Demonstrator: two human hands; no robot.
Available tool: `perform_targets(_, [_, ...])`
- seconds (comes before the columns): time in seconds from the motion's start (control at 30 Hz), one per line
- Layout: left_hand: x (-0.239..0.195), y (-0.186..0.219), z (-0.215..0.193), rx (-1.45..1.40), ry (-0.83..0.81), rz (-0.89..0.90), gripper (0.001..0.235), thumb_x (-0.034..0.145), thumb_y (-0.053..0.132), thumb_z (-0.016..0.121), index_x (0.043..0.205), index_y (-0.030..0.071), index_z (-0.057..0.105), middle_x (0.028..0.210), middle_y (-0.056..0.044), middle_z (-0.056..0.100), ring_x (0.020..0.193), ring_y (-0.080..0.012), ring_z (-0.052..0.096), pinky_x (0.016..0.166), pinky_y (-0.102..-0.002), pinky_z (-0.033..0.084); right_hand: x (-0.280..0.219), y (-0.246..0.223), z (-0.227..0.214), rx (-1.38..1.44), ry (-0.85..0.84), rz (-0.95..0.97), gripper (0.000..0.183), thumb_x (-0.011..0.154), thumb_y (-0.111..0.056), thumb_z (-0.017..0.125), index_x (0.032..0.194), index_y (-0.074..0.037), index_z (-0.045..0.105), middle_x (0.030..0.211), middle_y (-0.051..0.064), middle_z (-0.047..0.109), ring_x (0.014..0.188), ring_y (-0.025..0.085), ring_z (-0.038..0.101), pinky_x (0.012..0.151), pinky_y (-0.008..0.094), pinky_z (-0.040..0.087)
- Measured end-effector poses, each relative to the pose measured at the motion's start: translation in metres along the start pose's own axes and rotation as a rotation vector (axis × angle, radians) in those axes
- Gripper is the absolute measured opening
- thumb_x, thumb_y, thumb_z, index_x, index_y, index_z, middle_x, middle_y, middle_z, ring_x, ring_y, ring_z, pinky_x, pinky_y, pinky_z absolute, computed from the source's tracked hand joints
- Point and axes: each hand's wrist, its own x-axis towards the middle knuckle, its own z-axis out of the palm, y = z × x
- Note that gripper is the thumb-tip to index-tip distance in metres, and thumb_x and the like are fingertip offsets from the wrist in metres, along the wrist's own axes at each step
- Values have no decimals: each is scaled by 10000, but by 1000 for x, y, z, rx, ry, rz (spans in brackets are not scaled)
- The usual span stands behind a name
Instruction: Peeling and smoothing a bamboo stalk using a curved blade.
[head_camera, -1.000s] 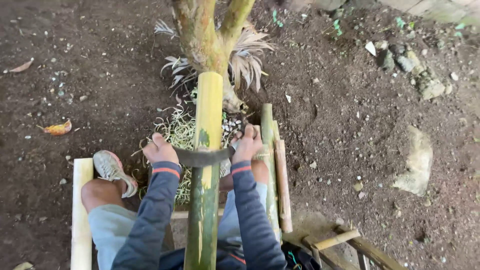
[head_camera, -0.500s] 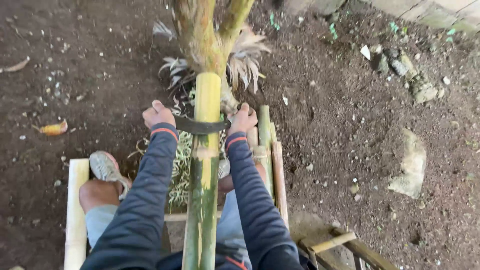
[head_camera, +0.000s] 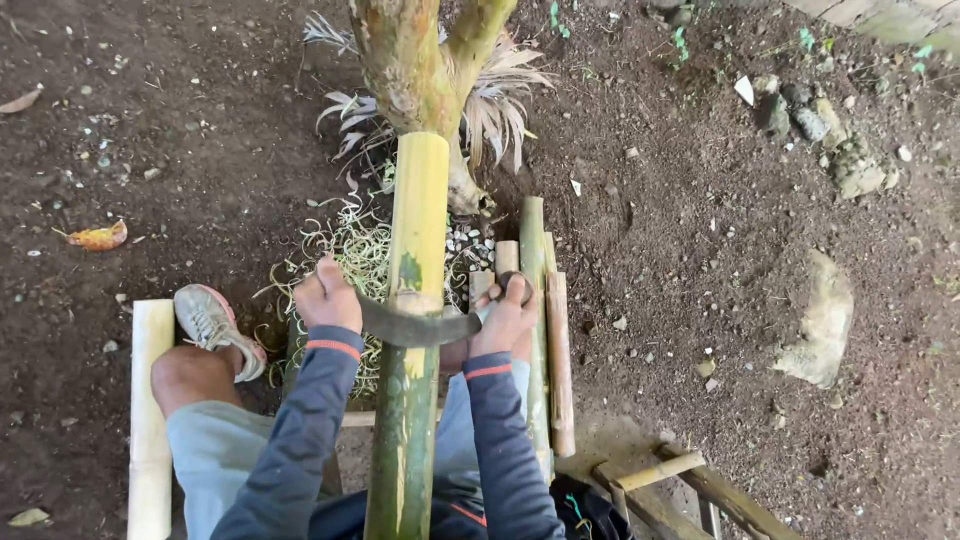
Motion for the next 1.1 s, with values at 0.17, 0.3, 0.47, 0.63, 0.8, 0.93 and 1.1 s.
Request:
perform_targets(0.17, [75,-28,49,-187,73,-74,380,1078,248,573,829,-37,544,678,-211,545,607,-233,482,627,-474,419,76,48,43,83,-35,12,112,973,-140,630,1000,-39,590,739,31,560,526,119,508,415,277,441])
perform_targets(0.3, [72,16,44,200,86,74,487,1024,246,574,654,-71,569,589,-238,557,518,-274,511,586,-499,408,80,48,47,33,9,42,142,980,-164,602,980,-24,580,688,63,549,473,145,488,379,299,437])
perform_targets(0.47, [11,19,5,102,3,35,509,1060,223,540,640,-64,543,555,-187,527,472,-254,463,505,-474,365,23,9,9,-37,-9,56,177,997,-224,556,982,-49,581,652,33,538,455,144,487,368,297,417])
perform_targets(0.63, [7,15,8,150,33,76,566,1095,200,539,584,-40,511,505,-102,474,442,-207,424,474,-431,325,32,16,7,-1,-80,111,177,1008,-243,535,980,-74,577,620,33,521,442,155,477,365,327,424])
perform_targets(0.8, [0,52,-1,-6,-43,131,489,1102,199,513,675,-37,547,548,-92,535,497,-185,458,498,-416,367,29,31,-34,93,-105,66,163,1014,-221,573,1011,-59,586,628,46,523,461,170,487,384,326,420])
perform_targets(0.93, [17,-15,3,138,17,247,438,1061,236,510,765,-40,679,582,-123,604,523,-192,593,535,-396,473,53,41,-1,75,-70,93,149,986,-198,594,1024,-60,635,629,21,520,453,148,463,360,314,382])
perform_targets(1.1, [94,-14,68,484,461,536,491,1046,321,548,705,-14,661,696,-208,654,630,-422,624,617,-520,500,86,38,63,-46,-17,6,166,979,-172,588,991,-17,647,638,62,577,466,167,503,400,302,437])
